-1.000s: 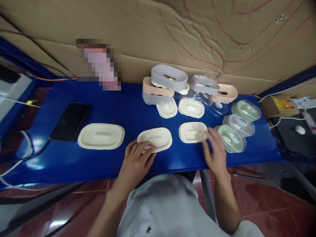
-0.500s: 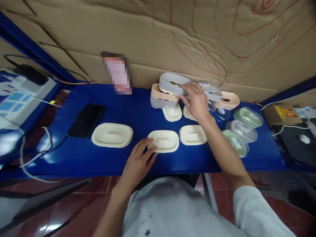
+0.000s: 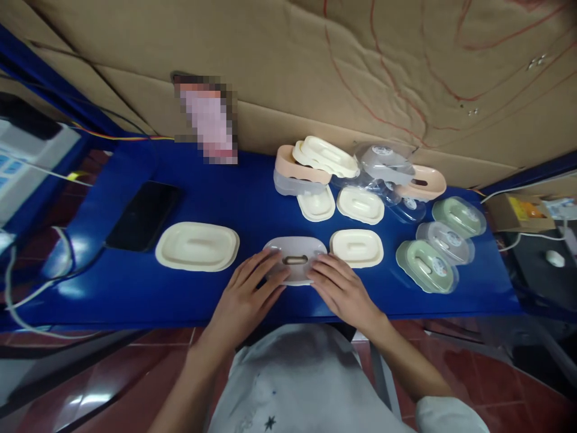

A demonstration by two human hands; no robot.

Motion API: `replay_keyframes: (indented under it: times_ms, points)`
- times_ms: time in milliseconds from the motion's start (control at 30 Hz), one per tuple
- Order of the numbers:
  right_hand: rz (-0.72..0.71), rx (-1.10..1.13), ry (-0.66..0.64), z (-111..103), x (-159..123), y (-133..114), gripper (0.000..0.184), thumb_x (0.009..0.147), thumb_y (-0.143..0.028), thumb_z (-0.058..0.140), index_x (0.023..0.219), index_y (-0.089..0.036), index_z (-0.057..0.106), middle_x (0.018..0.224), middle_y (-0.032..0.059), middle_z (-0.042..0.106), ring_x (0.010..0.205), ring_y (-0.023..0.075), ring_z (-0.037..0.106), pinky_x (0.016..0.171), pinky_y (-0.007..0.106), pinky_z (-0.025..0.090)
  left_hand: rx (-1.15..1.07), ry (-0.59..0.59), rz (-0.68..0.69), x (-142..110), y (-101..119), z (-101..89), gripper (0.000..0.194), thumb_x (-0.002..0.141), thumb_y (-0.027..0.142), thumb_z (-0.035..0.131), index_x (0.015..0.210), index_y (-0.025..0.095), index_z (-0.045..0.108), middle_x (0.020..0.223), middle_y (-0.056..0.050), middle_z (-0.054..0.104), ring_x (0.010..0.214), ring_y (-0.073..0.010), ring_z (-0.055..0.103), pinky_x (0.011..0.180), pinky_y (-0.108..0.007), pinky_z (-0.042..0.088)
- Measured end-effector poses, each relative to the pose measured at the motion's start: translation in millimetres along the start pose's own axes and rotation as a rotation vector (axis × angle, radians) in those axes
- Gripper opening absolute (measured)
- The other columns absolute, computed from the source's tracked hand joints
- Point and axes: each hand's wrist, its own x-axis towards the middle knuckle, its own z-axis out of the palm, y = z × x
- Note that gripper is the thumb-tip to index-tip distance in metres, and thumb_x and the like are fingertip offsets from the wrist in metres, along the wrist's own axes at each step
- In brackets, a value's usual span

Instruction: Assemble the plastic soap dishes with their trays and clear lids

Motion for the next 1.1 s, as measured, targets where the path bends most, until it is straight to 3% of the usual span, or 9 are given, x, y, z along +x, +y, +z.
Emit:
replay_keyframes:
  times_ms: [233, 367, 467, 567, 700, 767, 900, 1100]
  points:
    - [-0.020, -0.043, -0.039, 5, -10, 5, 0.040, 0.105, -0.016, 0.062, 0.144, -0.022, 0.065, 0.138, 0.0074, 0.074, 0.144, 0.0232, 0.059, 0.127, 0.048, 0.046, -0.013, -0.013, -0.021, -3, 8, 8.2, 0.038, 0.099, 0.011, 0.065, 0.134, 0.024, 0.066, 0.147, -0.011, 0.068, 0.147, -0.0327, 0.056, 0.114, -0.054, 0.054]
    - [-0.020, -0.075, -0.052, -17, -3, 20, 0.038, 0.107, -0.024, 0.060, 0.145, -0.026, 0.065, 0.143, 0.0068, 0.071, 0.144, 0.0242, 0.060, 0.128, 0.050, 0.043, -0.029, 0.012, -0.017, 1, 10, 11.0, 0.035, 0.098, 0.010, 0.066, 0.131, 0.021, 0.067, 0.143, -0.012, 0.069, 0.145, -0.0327, 0.057, 0.114, -0.053, 0.054]
    - [0.209, -0.206, 0.108, -49, 6, 57, 0.040, 0.108, -0.029, 0.058, 0.148, -0.025, 0.062, 0.148, 0.0106, 0.067, 0.144, 0.0287, 0.058, 0.124, 0.054, 0.044, -0.051, 0.015, -0.029, 4, 9, 12.0, 0.036, 0.098, 0.011, 0.066, 0.131, 0.023, 0.067, 0.144, -0.011, 0.069, 0.146, -0.0315, 0.056, 0.116, -0.051, 0.053]
    - [0.476, -0.367, 0.319, -71, 13, 106, 0.047, 0.107, -0.045, 0.059, 0.143, -0.015, 0.061, 0.144, 0.0207, 0.066, 0.139, 0.0376, 0.060, 0.117, 0.058, 0.048, -0.051, 0.016, -0.041, 6, 8, 13.8, 0.035, 0.099, 0.012, 0.066, 0.132, 0.024, 0.067, 0.144, -0.011, 0.069, 0.146, -0.0310, 0.056, 0.117, -0.051, 0.052]
    - [0.649, -0.397, 0.428, -69, 25, 161, 0.068, 0.094, -0.073, 0.066, 0.128, -0.013, 0.064, 0.124, 0.0199, 0.070, 0.114, 0.0370, 0.072, 0.102, 0.055, 0.059, -0.032, 0.024, -0.039, 9, 9, 17.0, 0.034, 0.099, 0.013, 0.066, 0.132, 0.022, 0.067, 0.143, -0.012, 0.069, 0.145, -0.0321, 0.056, 0.114, -0.051, 0.052]
    - [0.682, -0.374, 0.443, -63, 32, 174, 0.067, 0.092, -0.075, 0.067, 0.128, -0.019, 0.062, 0.124, 0.0156, 0.069, 0.106, 0.0327, 0.074, 0.094, 0.054, 0.063, -0.039, 0.029, -0.039, 10, 9, 18.0, 0.033, 0.100, 0.014, 0.066, 0.132, 0.023, 0.067, 0.143, -0.012, 0.069, 0.145, -0.0319, 0.056, 0.114, -0.051, 0.052]
    - [0.691, -0.339, 0.463, -72, 37, 164, 0.043, 0.101, -0.061, 0.064, 0.128, -0.028, 0.063, 0.128, 0.0109, 0.068, 0.113, 0.0295, 0.070, 0.096, 0.057, 0.063, -0.073, 0.020, -0.042, 11, 7, 18.1, 0.033, 0.100, 0.014, 0.066, 0.131, 0.023, 0.066, 0.144, -0.011, 0.068, 0.147, -0.0312, 0.054, 0.118, -0.052, 0.051]
    - [0.573, -0.427, 0.485, -101, 1, 91, 0.036, 0.101, -0.048, 0.071, 0.130, -0.026, 0.069, 0.130, 0.0130, 0.071, 0.127, 0.0336, 0.067, 0.107, 0.058, 0.059, -0.149, 0.042, -0.037, 11, 5, 15.9, 0.036, 0.097, 0.020, 0.074, 0.132, 0.023, 0.064, 0.151, -0.014, 0.059, 0.146, -0.0321, 0.054, 0.118, -0.054, 0.052]
